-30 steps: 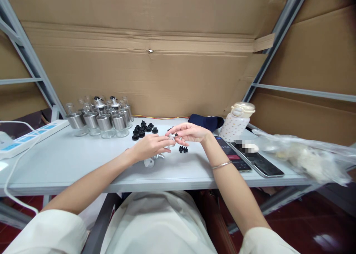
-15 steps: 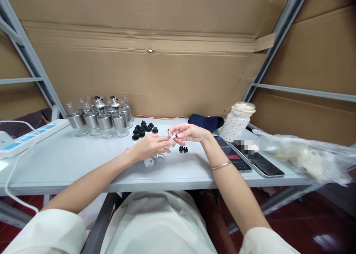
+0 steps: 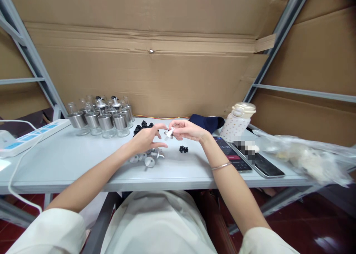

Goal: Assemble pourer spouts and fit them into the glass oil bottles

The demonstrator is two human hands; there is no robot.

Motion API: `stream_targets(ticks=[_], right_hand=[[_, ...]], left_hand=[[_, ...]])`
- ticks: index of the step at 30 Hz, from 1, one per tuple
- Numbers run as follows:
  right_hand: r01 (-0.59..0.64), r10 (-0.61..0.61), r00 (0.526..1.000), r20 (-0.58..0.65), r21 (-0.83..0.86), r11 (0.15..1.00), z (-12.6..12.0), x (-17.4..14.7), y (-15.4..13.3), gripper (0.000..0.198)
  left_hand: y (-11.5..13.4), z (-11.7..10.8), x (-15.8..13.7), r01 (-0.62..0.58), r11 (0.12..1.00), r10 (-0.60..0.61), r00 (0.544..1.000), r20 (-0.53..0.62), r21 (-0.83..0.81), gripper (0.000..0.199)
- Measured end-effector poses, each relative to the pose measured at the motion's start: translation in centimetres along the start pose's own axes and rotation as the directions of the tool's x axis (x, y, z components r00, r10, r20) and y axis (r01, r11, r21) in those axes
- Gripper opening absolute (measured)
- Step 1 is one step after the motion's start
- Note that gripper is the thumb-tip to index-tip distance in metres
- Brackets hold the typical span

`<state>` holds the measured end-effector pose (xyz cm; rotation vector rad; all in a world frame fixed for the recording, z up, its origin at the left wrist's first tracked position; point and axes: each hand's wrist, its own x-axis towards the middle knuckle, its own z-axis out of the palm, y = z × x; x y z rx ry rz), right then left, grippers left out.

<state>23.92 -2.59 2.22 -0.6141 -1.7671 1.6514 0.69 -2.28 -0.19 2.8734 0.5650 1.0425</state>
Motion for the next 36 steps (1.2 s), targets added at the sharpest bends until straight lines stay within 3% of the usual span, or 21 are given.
stream_targets(ticks=[3,6,11,18,27,34,36], right_hand=[[0.038,-0.036,0.994,-0.101,0.014,0.999,-0.1,-0.1,-0.2,0.024],[0.069,-0.063,0.984,-0.169,0.032,0.997,0.0,-0.1,-0.4,0.021],[0.071,-0.063,0.983,-0.174,0.040,0.997,0.0,0.2,-0.2,0.018],[0.070,-0.058,0.973,-0.223,0.045,0.997,0.1,0.3,-0.1,0.024],[0.060,-0.063,0.975,-0.212,-0.019,0.998,0.0,0.3,-0.1,0.019],[0.023,-0.050,0.964,-0.259,-0.106,0.994,0.0,0.4,0.0,0.021],[0.018,-0.049,0.955,-0.293,-0.108,0.994,0.0,0.5,0.0,0.023]], left_hand=[[-1.4,-1.4,0.2,0.178,0.983,-0.176,0.984,-0.039,0.042,0.027],[-3.3,-2.7,0.0,0.326,0.932,-0.325,0.945,-0.036,0.159,0.027],[-6.6,-3.0,-1.0,0.339,0.857,-0.439,0.875,0.203,0.389,0.029],[-7.8,-2.4,-1.6,0.322,0.839,-0.465,0.842,0.273,0.438,0.025],[-7.4,-1.5,-1.7,0.320,0.816,-0.474,0.847,0.240,0.482,0.017],[-6.8,-1.4,-0.9,0.314,0.888,-0.395,0.895,0.208,0.335,0.015],[-6.2,-1.2,-0.5,0.330,0.917,-0.371,0.911,0.180,0.223,0.016]])
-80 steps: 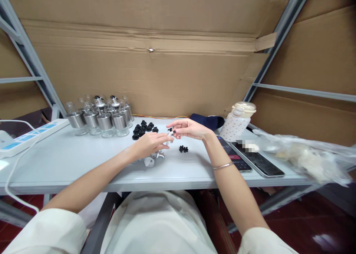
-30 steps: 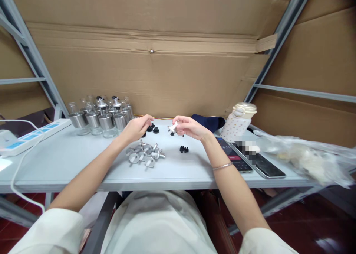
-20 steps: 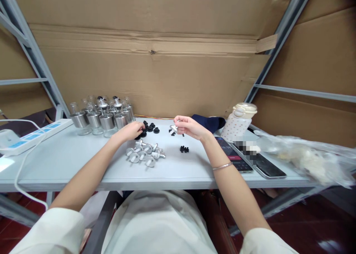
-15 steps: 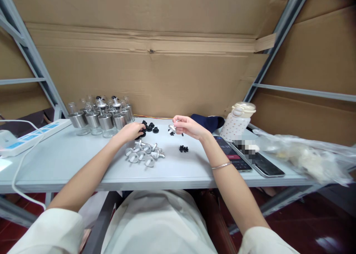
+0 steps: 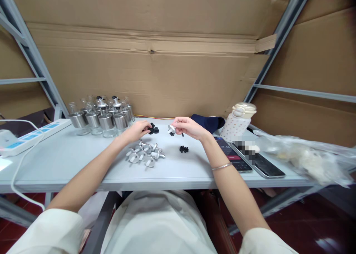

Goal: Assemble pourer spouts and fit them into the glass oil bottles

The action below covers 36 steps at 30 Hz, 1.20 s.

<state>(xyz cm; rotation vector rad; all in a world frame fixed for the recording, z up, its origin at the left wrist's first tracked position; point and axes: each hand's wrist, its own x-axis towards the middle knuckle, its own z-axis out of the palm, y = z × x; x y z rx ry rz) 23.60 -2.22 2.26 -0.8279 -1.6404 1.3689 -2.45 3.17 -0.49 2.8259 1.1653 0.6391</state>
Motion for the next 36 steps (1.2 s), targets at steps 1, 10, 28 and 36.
stream_targets(ticks=[1,10,28,36], right_hand=[[0.006,-0.006,1.000,-0.022,-0.002,1.000,0.0,0.0,0.0,0.024],[0.101,-0.103,0.989,-0.103,-0.023,0.995,0.3,0.1,0.0,0.027],[0.060,-0.054,0.996,0.076,-0.071,0.996,0.5,-0.1,0.2,0.027],[-0.030,0.032,0.997,0.070,-0.030,0.999,0.8,-0.5,-0.4,0.030]], left_hand=[[0.5,0.0,0.0,-0.005,0.994,0.002,1.000,-0.030,-0.106,0.017],[5.2,-0.4,-0.9,-0.192,0.733,-0.039,0.946,-0.322,-0.653,0.029],[6.6,0.0,-1.3,-0.375,0.742,0.082,0.874,-0.480,-0.556,0.017],[6.5,0.3,-1.3,-0.401,0.795,0.128,0.844,-0.520,-0.455,0.019]])
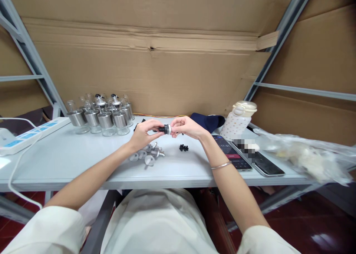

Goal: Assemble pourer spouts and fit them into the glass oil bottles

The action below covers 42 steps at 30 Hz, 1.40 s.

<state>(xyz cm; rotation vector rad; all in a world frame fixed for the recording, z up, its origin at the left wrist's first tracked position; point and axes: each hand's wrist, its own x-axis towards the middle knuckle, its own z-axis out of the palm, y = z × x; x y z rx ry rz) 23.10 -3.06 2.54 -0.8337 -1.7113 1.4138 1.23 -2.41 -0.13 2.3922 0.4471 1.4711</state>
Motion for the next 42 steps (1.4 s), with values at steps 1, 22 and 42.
stream_targets(ticks=[1,22,42], right_hand=[[-0.009,0.009,1.000,-0.001,-0.004,1.000,0.0,0.0,0.0,0.030],[-0.046,0.044,0.998,0.045,0.047,0.998,0.7,0.3,0.2,0.034],[0.003,0.013,0.976,0.219,-0.071,0.997,-0.1,0.0,0.2,0.032]], left_hand=[[0.0,0.1,0.0,0.003,1.000,-0.003,1.000,-0.003,0.001,0.019],[0.4,0.1,-0.3,-0.033,0.996,0.037,0.998,-0.045,0.086,0.021],[0.7,-0.1,0.2,0.539,0.696,-0.343,0.830,0.439,-0.475,0.035]])
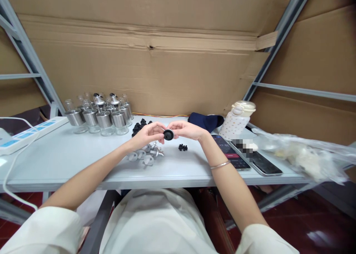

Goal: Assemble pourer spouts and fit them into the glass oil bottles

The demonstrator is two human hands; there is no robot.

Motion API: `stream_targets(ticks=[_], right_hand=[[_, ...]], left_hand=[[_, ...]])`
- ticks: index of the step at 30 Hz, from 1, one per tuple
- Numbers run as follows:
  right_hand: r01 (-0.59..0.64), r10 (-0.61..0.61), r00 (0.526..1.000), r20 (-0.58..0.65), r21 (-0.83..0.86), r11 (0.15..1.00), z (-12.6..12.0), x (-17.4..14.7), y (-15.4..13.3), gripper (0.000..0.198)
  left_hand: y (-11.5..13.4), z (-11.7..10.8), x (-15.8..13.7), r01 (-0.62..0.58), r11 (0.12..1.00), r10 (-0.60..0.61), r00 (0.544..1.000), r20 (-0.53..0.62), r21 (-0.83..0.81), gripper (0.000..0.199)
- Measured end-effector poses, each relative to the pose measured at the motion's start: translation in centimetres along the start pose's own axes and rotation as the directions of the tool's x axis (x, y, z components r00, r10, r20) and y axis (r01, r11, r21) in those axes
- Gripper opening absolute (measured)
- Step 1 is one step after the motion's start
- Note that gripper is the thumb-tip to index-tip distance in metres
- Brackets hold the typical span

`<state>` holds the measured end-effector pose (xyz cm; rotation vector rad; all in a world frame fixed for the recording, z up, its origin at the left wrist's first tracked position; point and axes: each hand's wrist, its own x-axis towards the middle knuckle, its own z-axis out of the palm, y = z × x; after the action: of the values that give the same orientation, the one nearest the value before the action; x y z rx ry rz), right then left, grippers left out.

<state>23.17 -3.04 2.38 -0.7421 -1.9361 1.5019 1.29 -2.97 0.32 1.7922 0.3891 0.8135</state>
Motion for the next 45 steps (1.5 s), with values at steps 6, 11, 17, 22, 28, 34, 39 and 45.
stream_targets(ticks=[6,11,17,22,28,34,39,45], right_hand=[[-0.025,0.024,0.999,-0.032,-0.039,0.999,0.0,0.1,0.1,0.029],[-0.058,0.058,0.998,-0.012,-0.054,0.997,-0.2,0.3,0.6,0.029],[-0.104,0.102,0.994,-0.024,-0.076,0.992,-0.2,0.5,1.2,0.030],[-0.076,0.069,0.992,-0.105,-0.059,0.995,-0.5,0.4,0.9,0.031],[-0.043,0.028,0.976,-0.215,-0.066,0.997,-1.0,0.3,1.0,0.029],[-0.028,0.007,0.978,-0.209,-0.095,0.995,-1.1,0.3,1.2,0.026],[-0.044,0.020,0.973,-0.230,-0.100,0.994,-1.1,0.3,1.1,0.027],[-0.051,0.025,0.972,-0.233,-0.106,0.993,-0.9,0.3,0.9,0.027]], left_hand=[[0.6,0.4,-0.2,0.043,0.999,-0.044,0.998,0.045,0.019,0.038],[0.1,0.8,-0.1,0.060,0.994,-0.062,0.998,0.019,0.096,0.032],[-0.1,1.0,-0.2,-0.083,0.824,0.111,0.994,-0.015,0.561,0.013],[0.2,2.8,-0.2,-0.339,0.540,0.187,0.941,0.283,0.771,0.023],[-1.2,5.5,1.7,-0.346,0.409,0.065,0.934,0.352,0.844,0.023],[-0.6,6.1,2.2,-0.331,0.363,-0.042,0.928,0.370,0.871,0.017],[-0.1,5.6,1.7,-0.270,0.494,-0.100,0.927,0.363,0.826,0.013],[0.1,4.7,1.1,-0.208,0.655,-0.061,0.944,0.325,0.727,0.034]])
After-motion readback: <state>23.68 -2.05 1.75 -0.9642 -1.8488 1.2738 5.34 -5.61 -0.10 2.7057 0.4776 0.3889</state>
